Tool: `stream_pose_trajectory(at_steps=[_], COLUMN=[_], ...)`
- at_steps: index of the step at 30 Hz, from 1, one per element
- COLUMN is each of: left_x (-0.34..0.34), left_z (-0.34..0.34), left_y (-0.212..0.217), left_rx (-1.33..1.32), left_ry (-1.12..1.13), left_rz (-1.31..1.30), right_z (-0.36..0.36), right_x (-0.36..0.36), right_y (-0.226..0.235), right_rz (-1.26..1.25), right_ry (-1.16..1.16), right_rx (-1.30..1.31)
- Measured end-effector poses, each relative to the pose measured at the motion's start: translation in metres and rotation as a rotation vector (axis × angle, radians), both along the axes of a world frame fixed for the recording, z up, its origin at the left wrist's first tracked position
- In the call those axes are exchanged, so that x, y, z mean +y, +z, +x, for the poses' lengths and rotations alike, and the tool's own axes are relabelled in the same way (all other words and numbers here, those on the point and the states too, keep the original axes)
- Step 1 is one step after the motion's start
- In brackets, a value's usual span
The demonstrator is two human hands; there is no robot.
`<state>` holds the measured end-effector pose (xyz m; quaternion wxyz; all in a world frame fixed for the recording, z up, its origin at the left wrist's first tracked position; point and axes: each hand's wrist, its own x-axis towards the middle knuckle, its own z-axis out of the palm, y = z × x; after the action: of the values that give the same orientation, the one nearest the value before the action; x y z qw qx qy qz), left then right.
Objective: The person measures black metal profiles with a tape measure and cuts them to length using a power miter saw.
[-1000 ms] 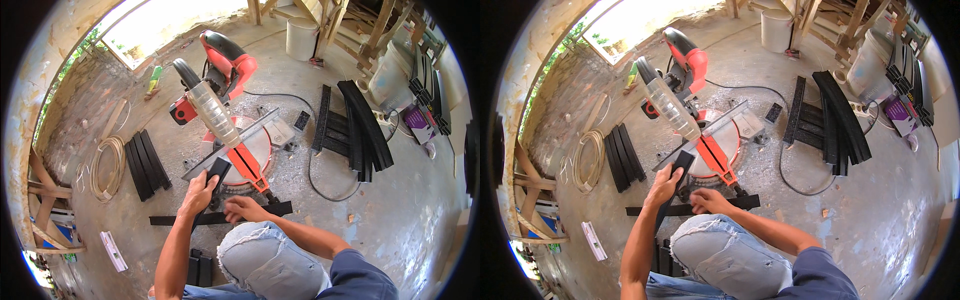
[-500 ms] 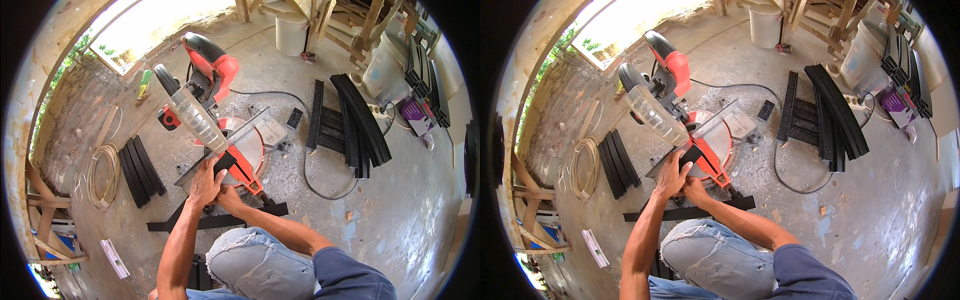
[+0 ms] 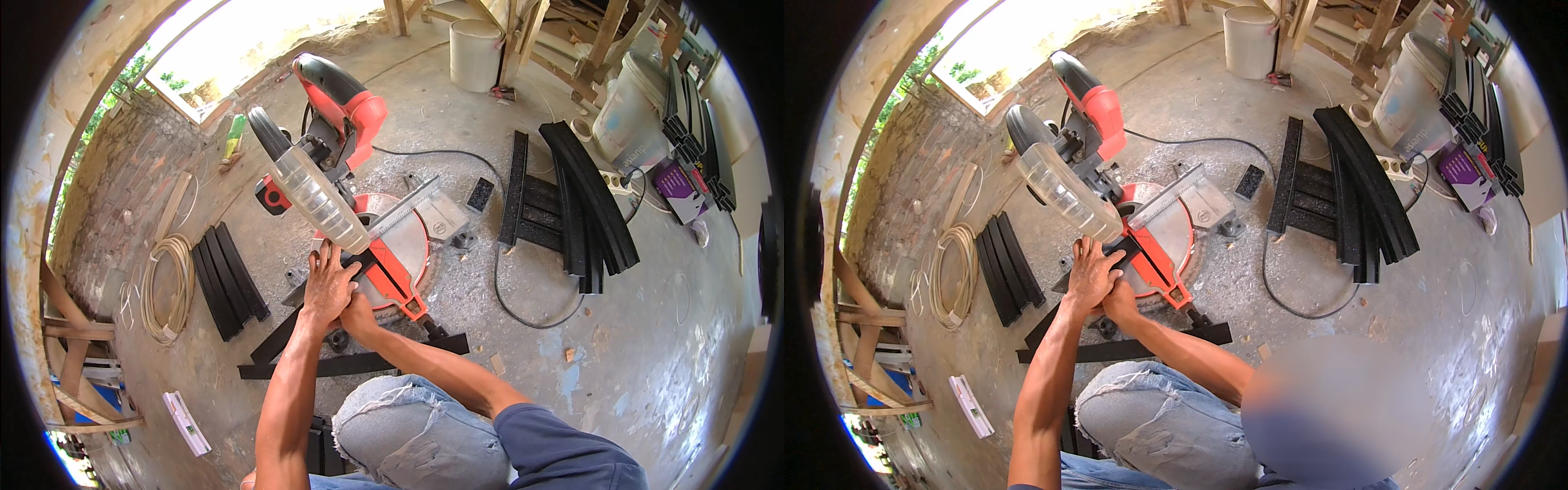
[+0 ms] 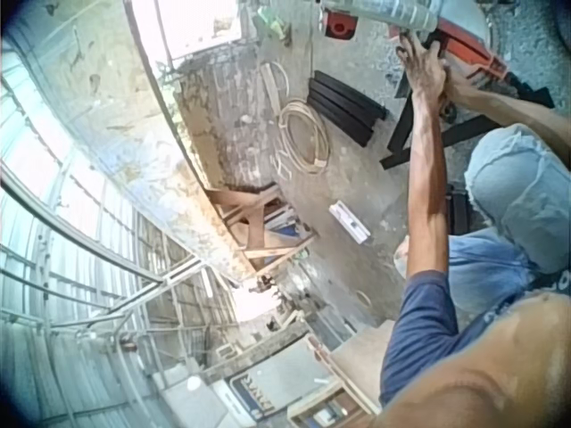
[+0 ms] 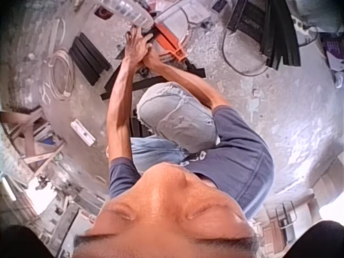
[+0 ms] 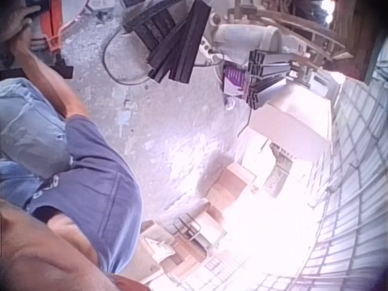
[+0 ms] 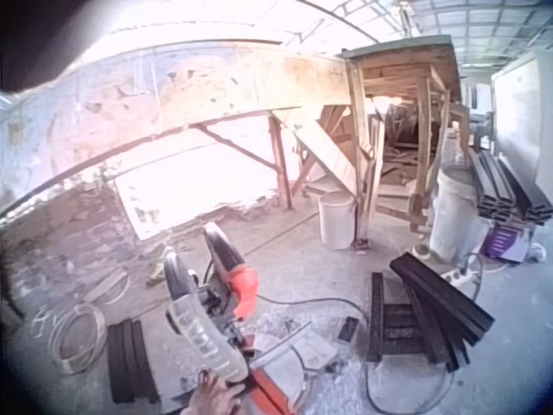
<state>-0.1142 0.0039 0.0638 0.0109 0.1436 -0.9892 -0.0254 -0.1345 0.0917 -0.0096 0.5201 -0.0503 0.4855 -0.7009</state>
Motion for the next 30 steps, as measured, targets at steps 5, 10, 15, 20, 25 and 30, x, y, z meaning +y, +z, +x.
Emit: stream_pose_trajectory(at_steps=[5, 10, 15, 20, 25, 30], left_x=[-0.009, -0.013, -0.003, 0.005, 0.009, 0.004], left_z=[-0.009, 0.006, 0.008, 0.003, -0.007, 0.004], left_y=[-0.015, -0.032, -0.040, -0.049, -0.051, -0.062], left_rx=[0.041, 0.057, 0.147, 0.267, 0.288, 0.310], left_ry=[-0.038, 0.011, 0.054, 0.128, 0.161, 0.168], left_rz=[0.086, 0.173, 0.152, 0.101, 0.138, 0.132], right_z=[-0.019, -0.072, -0.144, -0.205, -0.261, -0.238], right_x=[0.001, 0.052, 0.096, 0.015, -0.080, -0.048], right_y=[-0.008, 0.059, 0.234, 0.352, 0.337, 0.333], right_rz=[0.051, 0.141, -0.084, -0.125, 0.406, 0.367], right_ry=[0.114, 0.696, 0.132, -0.388, 0.219, 0.485], right_rx=[0.052, 0.571, 1.000, 1.770, 2.005, 1.723])
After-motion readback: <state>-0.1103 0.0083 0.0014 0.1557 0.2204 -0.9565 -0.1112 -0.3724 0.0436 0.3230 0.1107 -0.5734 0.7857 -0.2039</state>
